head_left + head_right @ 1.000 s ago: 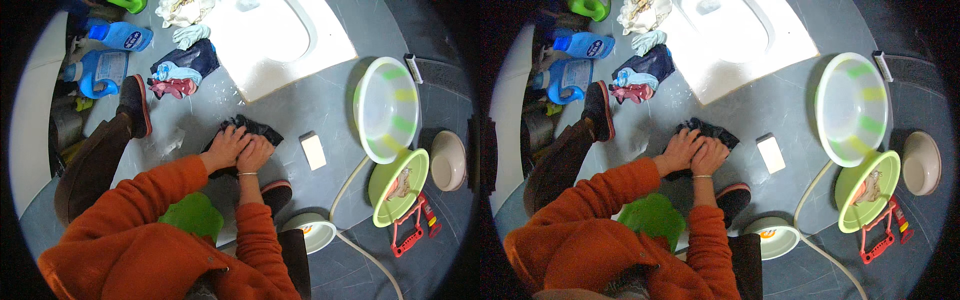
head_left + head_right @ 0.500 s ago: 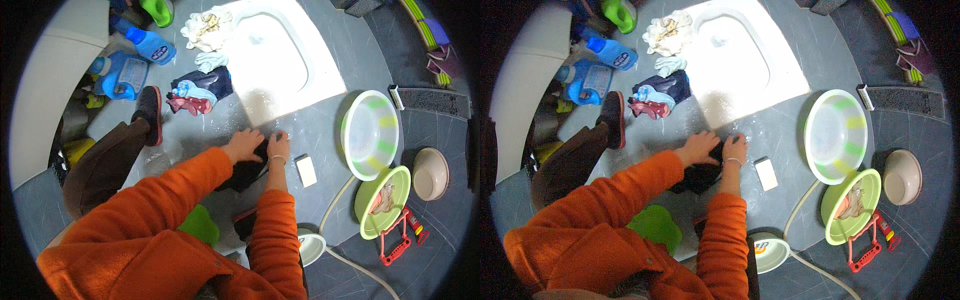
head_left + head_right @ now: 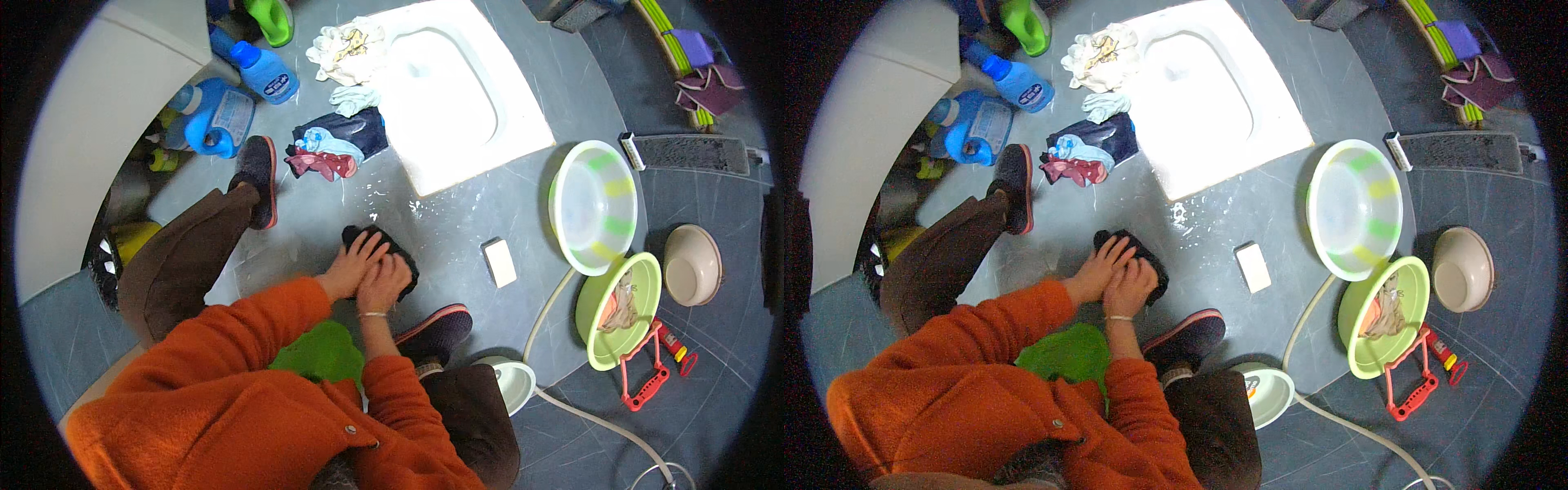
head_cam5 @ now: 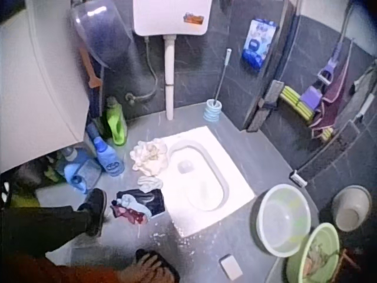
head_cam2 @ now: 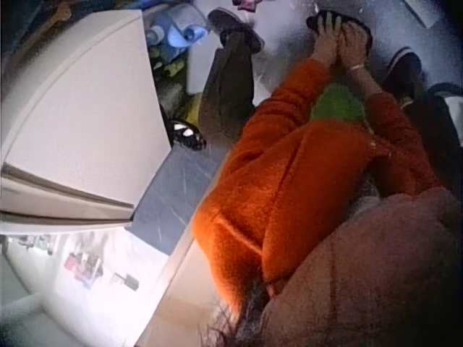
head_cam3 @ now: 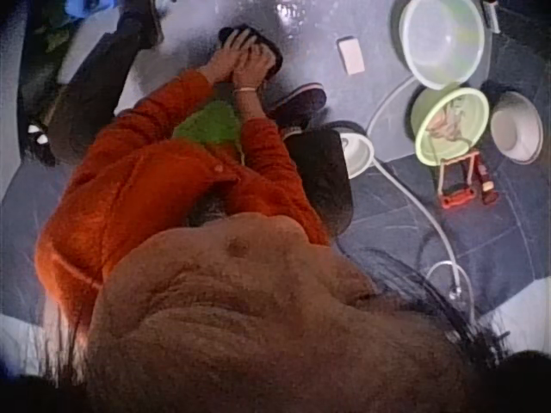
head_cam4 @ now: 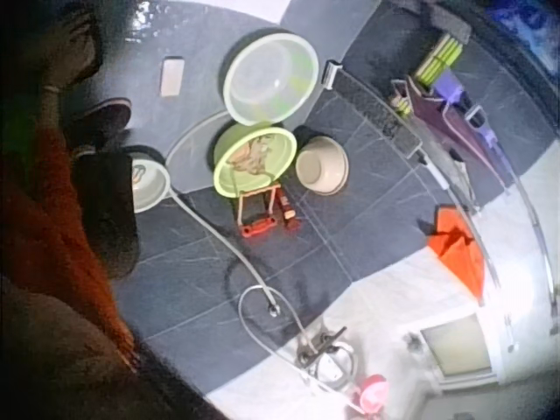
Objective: The person is washing clothes by hand in a bathroom. They scrub a black garment with soap, rinse it in a basin, and then handle other items including a white cloth.
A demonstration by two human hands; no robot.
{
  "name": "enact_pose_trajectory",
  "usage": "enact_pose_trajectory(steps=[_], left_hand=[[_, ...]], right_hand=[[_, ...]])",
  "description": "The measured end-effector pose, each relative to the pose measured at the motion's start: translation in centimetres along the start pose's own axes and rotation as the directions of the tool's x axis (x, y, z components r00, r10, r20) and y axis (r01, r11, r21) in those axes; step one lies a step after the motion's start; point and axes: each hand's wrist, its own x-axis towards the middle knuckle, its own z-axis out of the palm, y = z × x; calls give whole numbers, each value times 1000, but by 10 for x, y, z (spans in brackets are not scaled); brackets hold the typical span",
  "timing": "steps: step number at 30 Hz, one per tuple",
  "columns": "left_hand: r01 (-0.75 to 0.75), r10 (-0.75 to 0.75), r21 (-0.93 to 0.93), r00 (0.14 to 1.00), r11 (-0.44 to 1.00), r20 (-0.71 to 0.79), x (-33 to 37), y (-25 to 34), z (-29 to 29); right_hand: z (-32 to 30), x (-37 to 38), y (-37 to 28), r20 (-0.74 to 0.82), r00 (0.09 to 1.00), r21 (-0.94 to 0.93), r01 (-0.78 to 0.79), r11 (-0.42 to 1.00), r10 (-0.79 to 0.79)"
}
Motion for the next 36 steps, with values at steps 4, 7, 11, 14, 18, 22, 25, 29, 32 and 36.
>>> enact_pose_trajectory(steps=[4,7,11,14,18,22,25,29,32,36], left_hand=[[69,-69,-7,998,998,9,-3,-12,27],[132,-132,-3,991,991,32,29,-8,15],[288,-260,-111,941,951,218,72,-11,-3],[286,-220,-235,937,929,270,109,-26,-8],[283,-244,-121,933,952,264,119,-14,-25],[63,-64,14,996,998,66,83,18,-40],[-115,119,-103,992,988,30,34,22,-45],[42,-109,-310,974,950,-200,10,9,-39],[118,-95,-245,990,962,104,2,16,-25],[108,-95,-95,986,990,138,0,5,22]], right_hand=[[15,-4,8,88,995,16,42,999,-44],[26,35,33,228,974,52,-26,998,13],[44,84,59,502,850,-94,-129,987,159],[48,130,51,553,776,-219,-215,952,303],[49,150,55,528,714,-156,-451,879,460],[29,149,86,429,775,-59,-488,871,464],[-4,95,45,245,890,-127,-362,923,383],[-9,31,45,149,972,25,-186,982,180],[-1,-8,32,65,992,-39,-103,994,105],[6,-25,33,40,996,-22,-85,996,85]])
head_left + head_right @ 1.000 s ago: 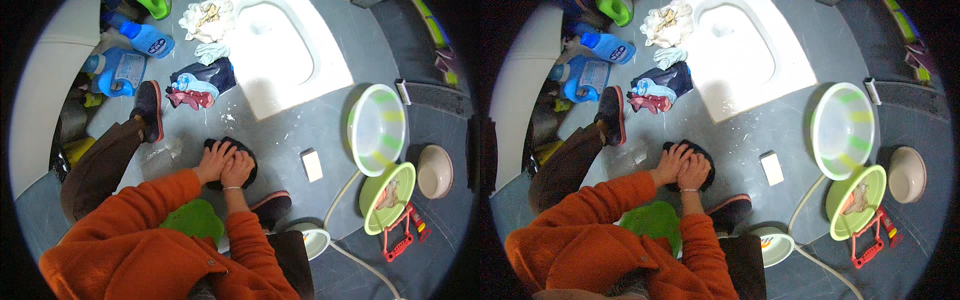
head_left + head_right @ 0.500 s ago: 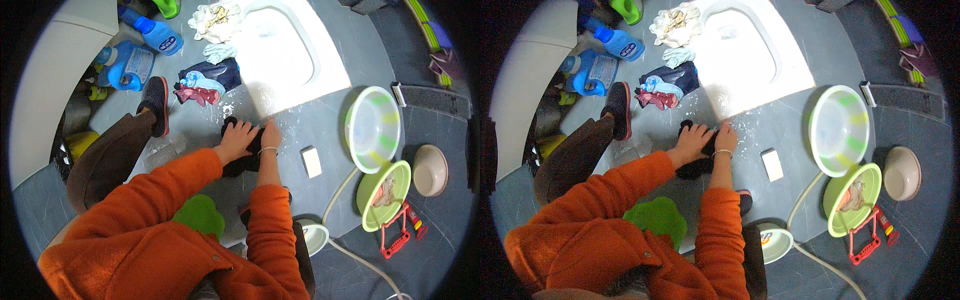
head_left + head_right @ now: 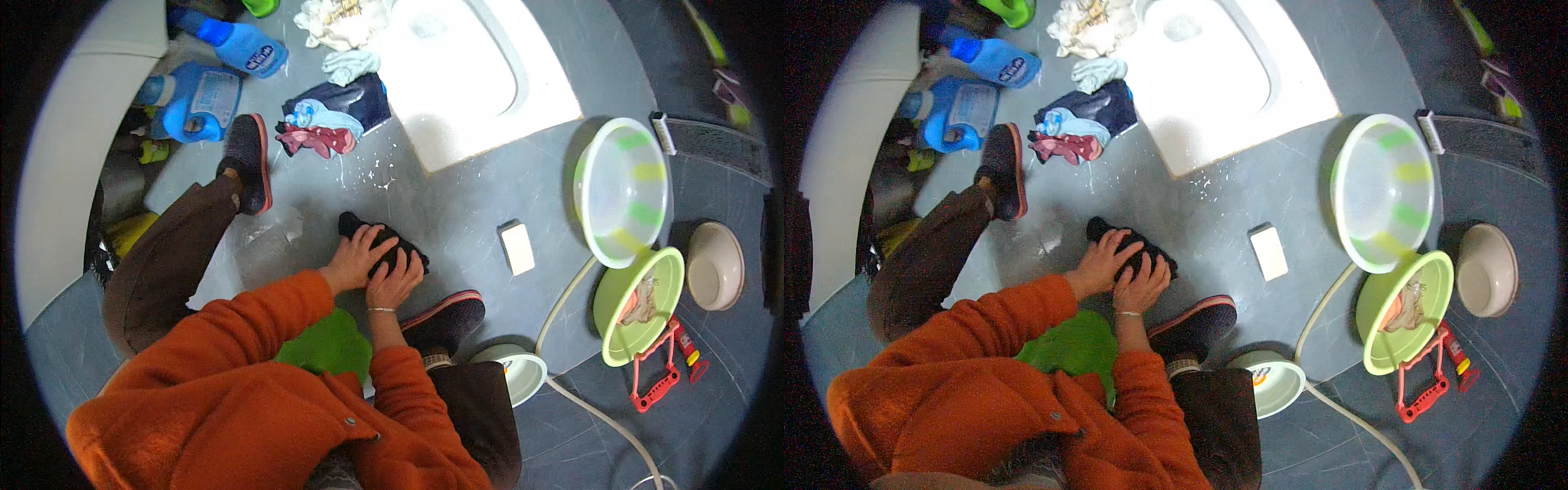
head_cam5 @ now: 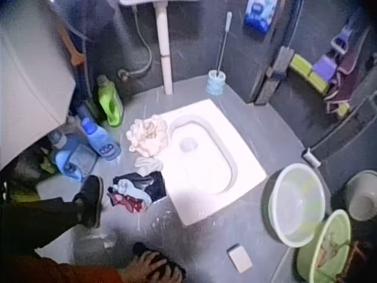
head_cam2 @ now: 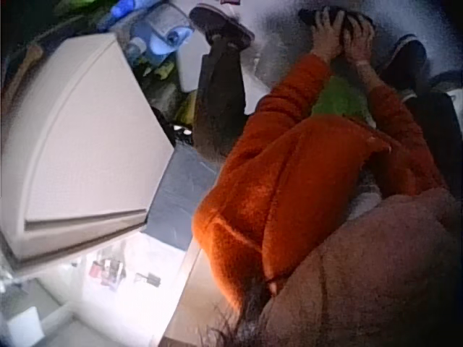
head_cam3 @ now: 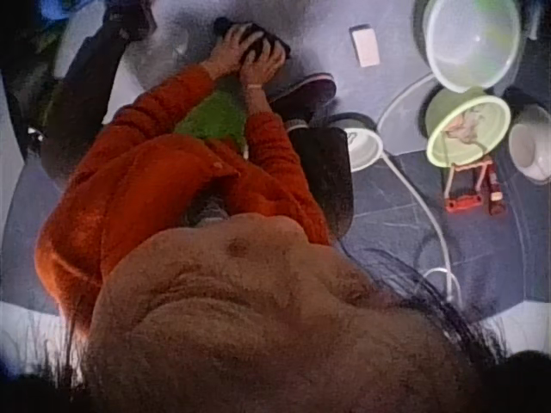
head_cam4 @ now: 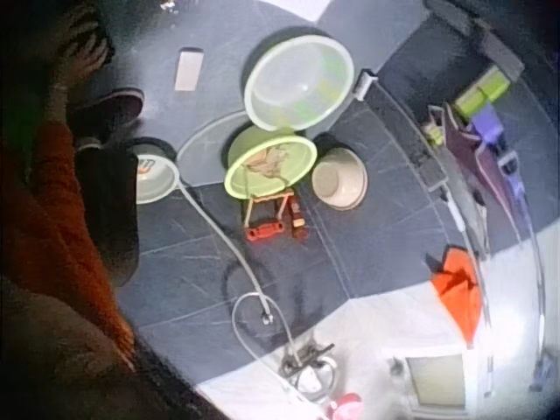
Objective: The person is washing clothes by hand in a bathroom. They scrub a black garment with soap, rinse it in a basin, and then handle other items including a white cloth.
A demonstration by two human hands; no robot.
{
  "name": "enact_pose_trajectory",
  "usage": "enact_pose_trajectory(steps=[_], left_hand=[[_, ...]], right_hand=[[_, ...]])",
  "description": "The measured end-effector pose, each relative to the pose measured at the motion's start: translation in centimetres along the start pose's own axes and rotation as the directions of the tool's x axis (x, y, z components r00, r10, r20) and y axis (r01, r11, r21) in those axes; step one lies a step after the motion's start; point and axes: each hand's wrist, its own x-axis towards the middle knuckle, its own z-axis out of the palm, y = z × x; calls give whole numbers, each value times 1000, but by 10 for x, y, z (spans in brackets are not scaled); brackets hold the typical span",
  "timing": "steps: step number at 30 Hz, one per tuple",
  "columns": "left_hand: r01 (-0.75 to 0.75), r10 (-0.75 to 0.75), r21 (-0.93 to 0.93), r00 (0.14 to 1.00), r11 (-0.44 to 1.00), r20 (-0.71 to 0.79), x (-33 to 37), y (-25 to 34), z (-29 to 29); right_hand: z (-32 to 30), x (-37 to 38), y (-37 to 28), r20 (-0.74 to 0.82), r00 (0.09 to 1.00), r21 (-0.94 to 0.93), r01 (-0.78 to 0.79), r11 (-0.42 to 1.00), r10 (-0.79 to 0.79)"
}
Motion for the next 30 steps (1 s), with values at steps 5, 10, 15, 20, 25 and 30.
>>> enact_pose_trajectory(steps=[5,10,15,20,25,30], left_hand=[[93,-83,-190,995,977,63,22,-8,-7],[220,-194,-247,973,944,126,55,-3,-23],[370,-325,-205,919,906,222,76,6,-35],[455,-400,-281,886,845,233,73,12,-46],[467,-418,-285,882,837,215,71,5,-41],[459,-397,-280,883,843,251,72,8,-41]], right_hand=[[19,35,25,86,996,-46,-11,999,15],[24,87,39,374,906,-120,-163,979,197],[16,155,37,811,500,-351,2,936,303],[-70,220,40,784,604,-503,486,715,141],[-117,221,119,624,703,-700,310,643,341],[-156,196,180,525,652,-816,201,542,547]])
